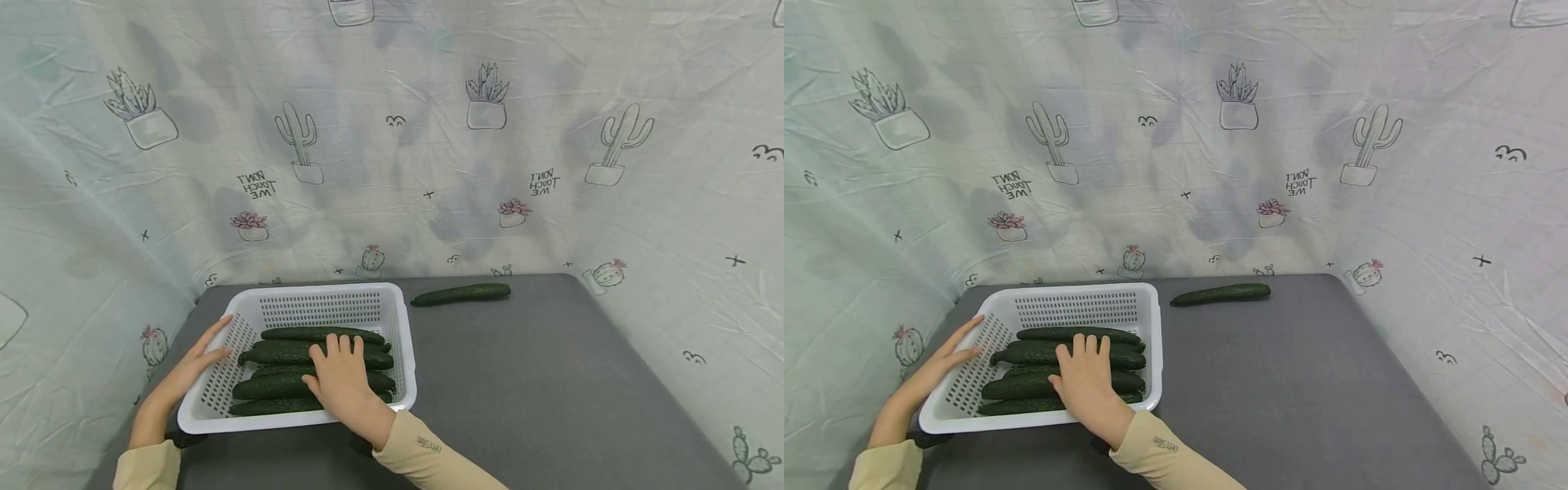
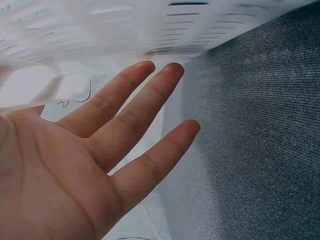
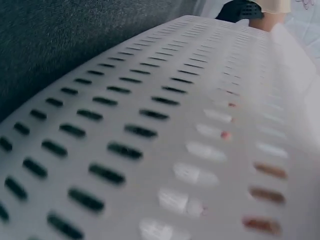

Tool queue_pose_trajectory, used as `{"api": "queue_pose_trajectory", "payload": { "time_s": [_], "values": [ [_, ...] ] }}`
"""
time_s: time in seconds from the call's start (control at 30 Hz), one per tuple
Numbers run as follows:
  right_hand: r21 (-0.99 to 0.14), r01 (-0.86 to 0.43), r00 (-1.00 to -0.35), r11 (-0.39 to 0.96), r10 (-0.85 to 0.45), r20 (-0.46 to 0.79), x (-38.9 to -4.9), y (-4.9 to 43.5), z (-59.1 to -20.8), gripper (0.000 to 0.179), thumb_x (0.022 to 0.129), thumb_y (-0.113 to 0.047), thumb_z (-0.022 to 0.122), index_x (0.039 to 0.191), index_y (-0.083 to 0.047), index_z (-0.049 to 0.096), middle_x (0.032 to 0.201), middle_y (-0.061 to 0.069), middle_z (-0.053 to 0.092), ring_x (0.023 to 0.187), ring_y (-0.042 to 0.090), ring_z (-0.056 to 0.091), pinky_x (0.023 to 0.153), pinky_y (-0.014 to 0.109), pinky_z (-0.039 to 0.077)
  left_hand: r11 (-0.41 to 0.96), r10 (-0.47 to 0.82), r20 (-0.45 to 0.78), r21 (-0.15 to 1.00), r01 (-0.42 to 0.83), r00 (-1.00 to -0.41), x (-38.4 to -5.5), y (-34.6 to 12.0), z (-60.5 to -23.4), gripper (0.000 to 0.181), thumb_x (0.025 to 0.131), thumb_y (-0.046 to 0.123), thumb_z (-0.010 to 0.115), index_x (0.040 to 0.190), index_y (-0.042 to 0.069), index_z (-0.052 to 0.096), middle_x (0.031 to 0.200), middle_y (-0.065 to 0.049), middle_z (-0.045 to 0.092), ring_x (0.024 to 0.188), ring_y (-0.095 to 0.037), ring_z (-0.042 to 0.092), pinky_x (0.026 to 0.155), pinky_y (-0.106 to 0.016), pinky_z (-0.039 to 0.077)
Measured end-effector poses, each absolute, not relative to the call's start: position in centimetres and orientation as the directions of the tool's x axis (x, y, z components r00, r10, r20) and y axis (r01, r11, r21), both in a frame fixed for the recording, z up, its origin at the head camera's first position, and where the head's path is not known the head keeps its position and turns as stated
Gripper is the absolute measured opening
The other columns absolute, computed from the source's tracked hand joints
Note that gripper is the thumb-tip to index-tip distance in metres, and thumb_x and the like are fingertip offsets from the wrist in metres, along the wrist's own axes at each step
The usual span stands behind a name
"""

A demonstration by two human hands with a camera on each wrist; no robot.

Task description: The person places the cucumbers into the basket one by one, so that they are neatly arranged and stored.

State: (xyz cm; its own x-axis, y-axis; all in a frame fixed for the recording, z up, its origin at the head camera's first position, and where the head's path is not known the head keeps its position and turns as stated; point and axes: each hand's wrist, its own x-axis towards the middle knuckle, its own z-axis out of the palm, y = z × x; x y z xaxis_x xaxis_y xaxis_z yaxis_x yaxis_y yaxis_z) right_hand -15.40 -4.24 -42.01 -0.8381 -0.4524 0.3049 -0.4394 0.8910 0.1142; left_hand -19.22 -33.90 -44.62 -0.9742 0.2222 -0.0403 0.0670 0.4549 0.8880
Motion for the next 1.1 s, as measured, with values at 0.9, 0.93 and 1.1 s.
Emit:
{"api": "queue_pose_trajectory", "payload": {
  "time_s": [0.9,0.93,1.1],
  "values": [
    [-0.197,-0.559,-0.822,0.806,-0.506,0.260,-18.4,6.7,-36.6,0.035,0.091,-0.047,0.052,0.117,-0.023,0.050,0.111,0.004,0.045,0.093,0.021,0.042,0.087,0.043,0.033,0.446,0.228,-0.029,0.892,0.077,-0.973,-19.4,-34.2,-45.0,0.066,0.099,0.026,0.039,0.150,0.026,-0.003,0.146,-0.034,0.002,0.116,-0.062,0.032,0.067,-0.050,0.051],
    [-0.212,-0.553,-0.827,0.805,-0.502,0.253,-18.8,7.2,-36.6,0.034,0.091,-0.046,0.052,0.117,-0.023,0.050,0.112,0.005,0.045,0.094,0.022,0.042,0.087,0.044,0.033,0.446,0.228,-0.027,0.892,0.080,-0.973,-19.4,-34.2,-45.0,0.066,0.099,0.026,0.039,0.150,0.025,-0.003,0.146,-0.034,0.002,0.116,-0.062,0.032,0.066,-0.049,0.051],
    [-0.324,-0.523,-0.852,0.788,-0.475,0.221,-21.3,9.8,-37.3,0.033,0.091,-0.041,0.056,0.117,-0.021,0.052,0.111,0.007,0.047,0.093,0.023,0.042,0.085,0.045,0.032,0.447,0.226,-0.030,0.891,0.076,-0.974,-19.4,-34.1,-45.1,0.066,0.099,0.026,0.039,0.150,0.025,-0.003,0.146,-0.034,0.002,0.116,-0.062,0.032,0.067,-0.050,0.050]
  ]
}}
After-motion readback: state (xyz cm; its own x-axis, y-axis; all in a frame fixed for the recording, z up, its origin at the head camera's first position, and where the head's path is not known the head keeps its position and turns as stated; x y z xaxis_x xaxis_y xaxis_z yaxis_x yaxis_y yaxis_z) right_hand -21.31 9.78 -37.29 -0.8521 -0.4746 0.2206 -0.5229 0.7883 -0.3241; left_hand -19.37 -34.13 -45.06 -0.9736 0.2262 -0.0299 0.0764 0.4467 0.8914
